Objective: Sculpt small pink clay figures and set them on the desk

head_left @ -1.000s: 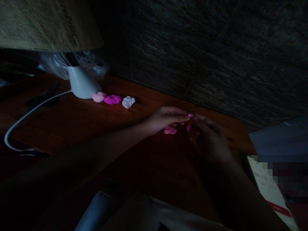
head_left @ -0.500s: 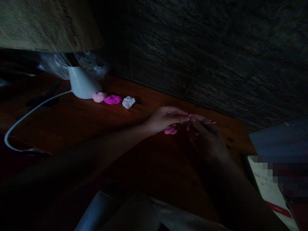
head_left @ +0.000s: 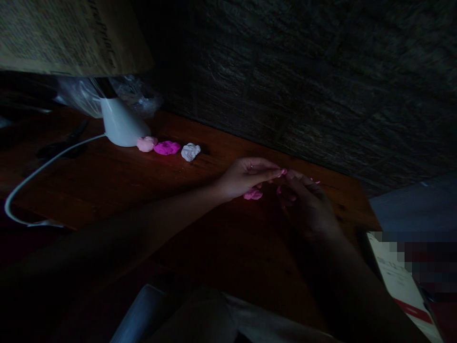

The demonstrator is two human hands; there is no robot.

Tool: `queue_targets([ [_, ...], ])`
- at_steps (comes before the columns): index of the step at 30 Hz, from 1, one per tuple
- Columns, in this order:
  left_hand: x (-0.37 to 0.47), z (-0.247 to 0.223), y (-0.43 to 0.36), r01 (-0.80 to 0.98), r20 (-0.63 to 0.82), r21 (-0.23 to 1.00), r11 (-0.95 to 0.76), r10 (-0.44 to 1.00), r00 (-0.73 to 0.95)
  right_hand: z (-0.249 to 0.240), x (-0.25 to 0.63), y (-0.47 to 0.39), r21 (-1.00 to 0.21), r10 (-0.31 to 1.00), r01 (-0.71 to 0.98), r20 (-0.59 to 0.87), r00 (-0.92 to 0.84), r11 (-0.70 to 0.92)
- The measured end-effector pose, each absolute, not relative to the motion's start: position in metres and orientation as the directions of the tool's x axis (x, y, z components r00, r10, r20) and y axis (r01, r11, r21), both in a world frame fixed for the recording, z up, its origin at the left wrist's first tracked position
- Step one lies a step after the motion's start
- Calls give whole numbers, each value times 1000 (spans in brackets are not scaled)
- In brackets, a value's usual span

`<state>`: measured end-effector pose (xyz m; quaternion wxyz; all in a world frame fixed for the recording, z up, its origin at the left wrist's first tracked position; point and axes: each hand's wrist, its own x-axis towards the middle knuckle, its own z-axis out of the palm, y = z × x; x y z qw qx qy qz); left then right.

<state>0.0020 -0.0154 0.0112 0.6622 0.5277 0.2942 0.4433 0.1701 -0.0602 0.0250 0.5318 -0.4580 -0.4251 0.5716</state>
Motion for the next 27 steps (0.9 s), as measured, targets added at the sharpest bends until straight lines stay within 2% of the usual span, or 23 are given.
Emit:
queue_targets([
  [13, 5, 10, -18, -321, 45, 942, 98, 911, 410, 17, 166, -64, -994, 992, -17, 110, 55, 111],
  [21, 7, 11, -21, -357, 13, 922, 148, 912, 410, 16, 165, -64, -993, 992, -62, 94, 89, 99],
  [27, 5, 17, -21, -341, 47, 936, 81, 935, 352, 18, 168, -63, -996, 990, -43, 75, 122, 80],
])
